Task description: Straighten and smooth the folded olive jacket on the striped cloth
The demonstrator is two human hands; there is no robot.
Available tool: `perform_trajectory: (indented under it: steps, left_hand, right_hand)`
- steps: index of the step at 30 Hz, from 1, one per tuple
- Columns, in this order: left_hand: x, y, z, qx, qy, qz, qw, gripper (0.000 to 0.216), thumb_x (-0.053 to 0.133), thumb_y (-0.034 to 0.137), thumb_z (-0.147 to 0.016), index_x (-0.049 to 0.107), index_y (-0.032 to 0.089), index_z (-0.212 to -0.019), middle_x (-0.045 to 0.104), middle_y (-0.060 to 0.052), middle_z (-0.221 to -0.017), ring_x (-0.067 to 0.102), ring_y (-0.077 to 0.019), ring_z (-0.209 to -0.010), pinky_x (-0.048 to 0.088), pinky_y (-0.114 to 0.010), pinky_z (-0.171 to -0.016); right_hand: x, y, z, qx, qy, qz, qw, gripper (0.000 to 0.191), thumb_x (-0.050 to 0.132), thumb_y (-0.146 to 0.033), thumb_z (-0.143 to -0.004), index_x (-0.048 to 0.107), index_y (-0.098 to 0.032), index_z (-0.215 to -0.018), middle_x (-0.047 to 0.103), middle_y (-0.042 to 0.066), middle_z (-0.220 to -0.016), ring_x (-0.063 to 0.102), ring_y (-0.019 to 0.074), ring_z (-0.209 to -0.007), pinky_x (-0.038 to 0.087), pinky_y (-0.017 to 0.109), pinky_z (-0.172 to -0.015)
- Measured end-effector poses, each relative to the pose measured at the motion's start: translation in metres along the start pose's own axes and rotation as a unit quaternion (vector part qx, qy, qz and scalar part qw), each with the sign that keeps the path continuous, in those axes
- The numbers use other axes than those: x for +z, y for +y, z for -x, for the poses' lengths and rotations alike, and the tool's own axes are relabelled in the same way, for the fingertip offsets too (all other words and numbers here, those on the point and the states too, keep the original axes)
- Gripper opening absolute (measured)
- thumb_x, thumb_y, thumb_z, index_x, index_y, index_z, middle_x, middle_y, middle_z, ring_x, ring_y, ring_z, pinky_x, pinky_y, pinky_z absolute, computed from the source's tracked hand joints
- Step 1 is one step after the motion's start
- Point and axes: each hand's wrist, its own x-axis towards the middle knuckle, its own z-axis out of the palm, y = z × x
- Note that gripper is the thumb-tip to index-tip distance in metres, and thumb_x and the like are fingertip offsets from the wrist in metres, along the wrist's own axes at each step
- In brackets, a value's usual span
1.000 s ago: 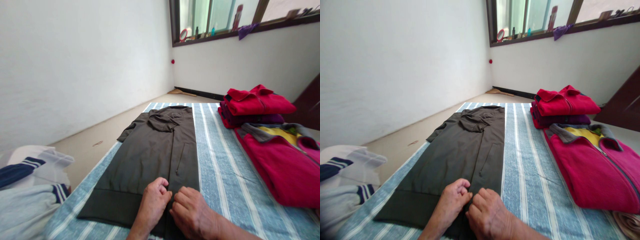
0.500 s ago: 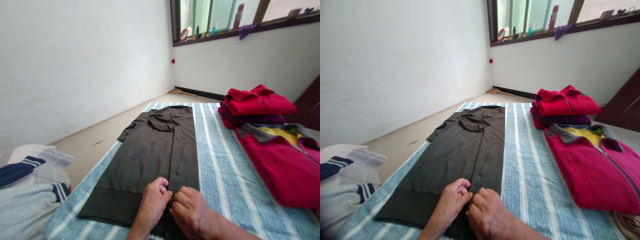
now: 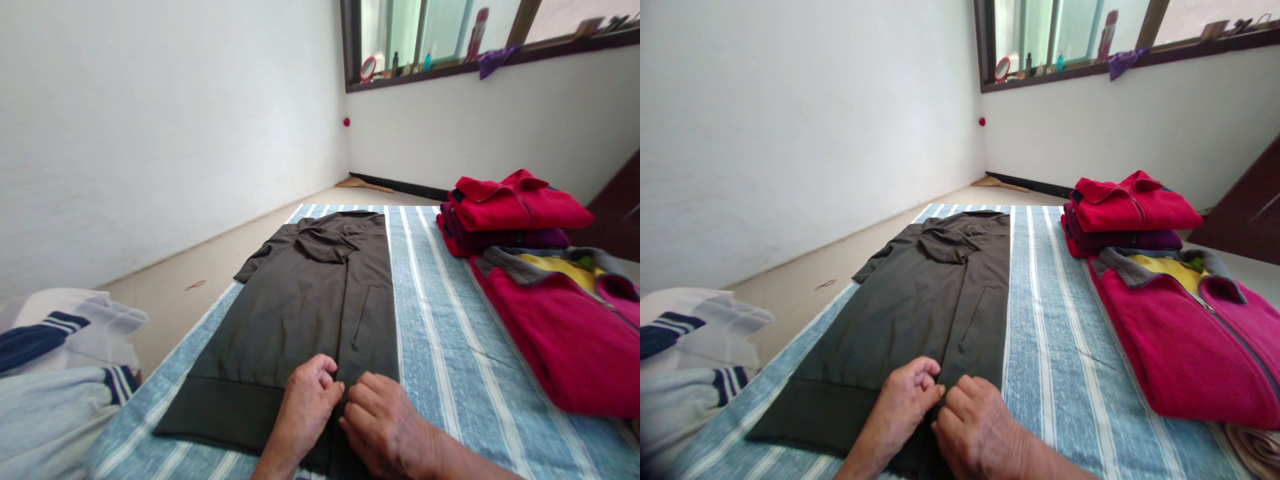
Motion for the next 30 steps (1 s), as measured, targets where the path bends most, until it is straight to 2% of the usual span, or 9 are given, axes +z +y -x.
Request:
perform_trajectory:
  steps: [30]
  left_hand:
    - [-0.0012, 0.0027, -0.0003, -0.004, -0.006, -0.003, 1.0, 0.01, 0.057, 0.021, -0.061, 0.055, 0.018, -0.071, 0.047, 0.008, -0.047, 0.043, -0.0095, -0.046, 0.032, -0.021, -0.049]
  right_hand:
    - [0.0013, 0.0012, -0.0004, 0.005, 0.005, -0.007, 1.0, 0.018, 0.045, -0.015, -0.087, 0.047, -0.018, -0.07, 0.051, 0.001, -0.065, 0.042, 0.0143, -0.061, 0.029, 0.032, -0.055]
